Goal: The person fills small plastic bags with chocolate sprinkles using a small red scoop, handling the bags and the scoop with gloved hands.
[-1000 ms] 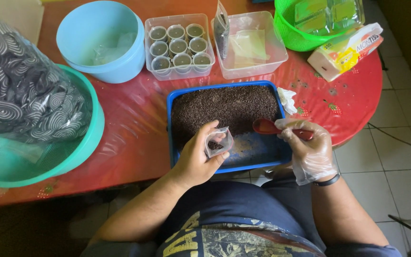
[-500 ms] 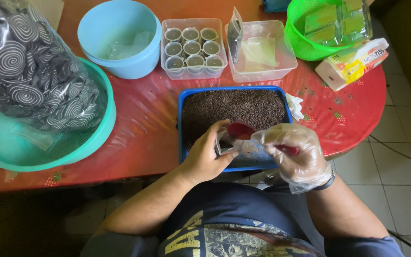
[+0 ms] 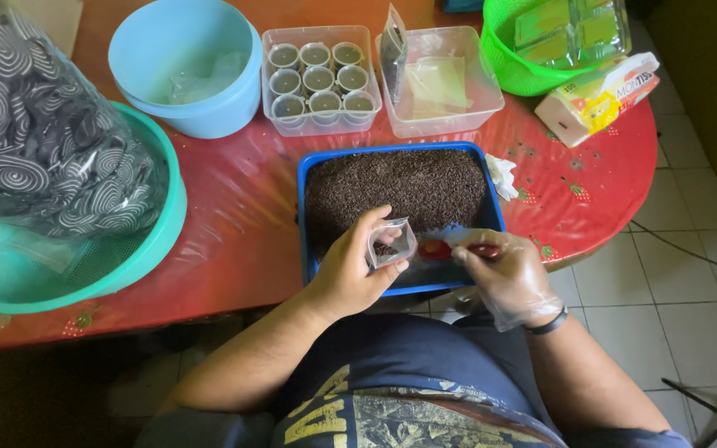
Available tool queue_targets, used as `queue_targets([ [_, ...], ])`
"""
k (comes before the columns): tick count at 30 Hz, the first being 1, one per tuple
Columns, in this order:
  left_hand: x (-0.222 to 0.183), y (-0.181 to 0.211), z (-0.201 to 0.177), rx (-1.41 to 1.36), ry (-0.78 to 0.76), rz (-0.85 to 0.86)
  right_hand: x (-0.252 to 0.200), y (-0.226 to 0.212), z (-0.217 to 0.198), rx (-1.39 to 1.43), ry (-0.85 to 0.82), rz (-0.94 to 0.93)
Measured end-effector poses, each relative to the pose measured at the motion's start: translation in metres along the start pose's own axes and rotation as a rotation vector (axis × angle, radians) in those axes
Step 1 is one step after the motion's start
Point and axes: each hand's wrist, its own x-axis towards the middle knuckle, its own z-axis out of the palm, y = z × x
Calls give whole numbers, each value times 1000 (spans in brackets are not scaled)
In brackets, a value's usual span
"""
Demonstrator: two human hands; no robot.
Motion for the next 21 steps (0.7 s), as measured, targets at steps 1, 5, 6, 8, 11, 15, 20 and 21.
queue_targets([
  [1, 0, 0, 0, 1, -3, 0, 0, -7, 1, 2, 1, 1],
  [5, -1, -2, -1, 4, 2, 7, 6, -21, 5, -99, 4, 95],
  [6, -2, -3, -1, 9, 1, 1, 8, -20, 6, -124, 4, 138],
  [8, -1, -3, -1, 10, 6, 1, 12, -13, 8, -100, 18, 128],
  [11, -1, -1, -1, 5, 8, 3, 19, -4, 8, -63, 39, 137],
  [15, 1, 2, -3, 2, -9, 3, 18, -18, -1, 75, 82, 122],
  [20, -1, -1, -1, 6, 4, 19, 20, -10, -2, 283, 85, 56],
  [21, -1, -2, -1, 7, 8, 19, 20, -12, -3, 331, 87, 37],
])
